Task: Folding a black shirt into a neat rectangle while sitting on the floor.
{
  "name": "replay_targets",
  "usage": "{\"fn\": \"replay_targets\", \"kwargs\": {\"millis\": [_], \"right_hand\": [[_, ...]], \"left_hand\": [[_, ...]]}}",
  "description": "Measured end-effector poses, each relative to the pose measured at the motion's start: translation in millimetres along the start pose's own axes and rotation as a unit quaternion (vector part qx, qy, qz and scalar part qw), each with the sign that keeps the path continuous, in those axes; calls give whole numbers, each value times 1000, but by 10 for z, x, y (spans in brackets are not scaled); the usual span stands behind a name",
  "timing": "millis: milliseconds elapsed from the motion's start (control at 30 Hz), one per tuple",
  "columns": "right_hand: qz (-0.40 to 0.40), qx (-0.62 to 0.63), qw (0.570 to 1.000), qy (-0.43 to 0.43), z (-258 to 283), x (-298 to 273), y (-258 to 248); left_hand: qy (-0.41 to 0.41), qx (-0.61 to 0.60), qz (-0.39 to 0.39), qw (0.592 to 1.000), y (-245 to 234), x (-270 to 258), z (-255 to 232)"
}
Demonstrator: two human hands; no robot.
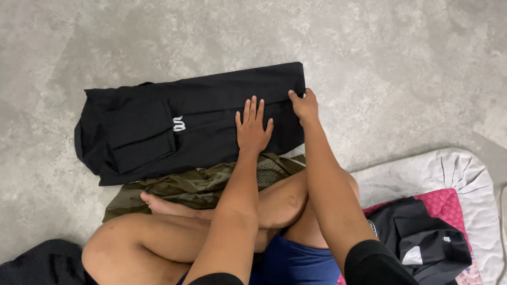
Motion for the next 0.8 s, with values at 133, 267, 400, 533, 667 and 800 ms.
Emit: {"fn": "replay_targets", "kwargs": {"millis": [133,267,400,533,667,800], "right_hand": [[-16,-14,1000,-9,-42,80,35],[-25,-53,998,-11,-85,169,46],[-28,-72,997,-30,-90,124,23],[-48,-73,994,-69,0,30,4],[-43,-85,981,-168,275,-236,1],[6,-169,954,-247,589,-597,169]], "left_hand": [[0,8,-1,1000,25,-5,-7],[0,7,-2,1000,13,2,-10],[-7,-11,10,1000,-16,-4,-4],[-9,-9,8,1000,15,14,0],[-12,-18,12,1000,48,9,22],[-38,-122,43,991,12,58,69]]}}
Point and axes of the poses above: each hand's wrist, its own x-axis towards the middle knuckle, its own y-axis out of the palm, z = x × y, the point moved 3 cm from there along x, towards the middle knuckle, and after that the axes turned 4 degrees about -y, right-handed, at the moved point
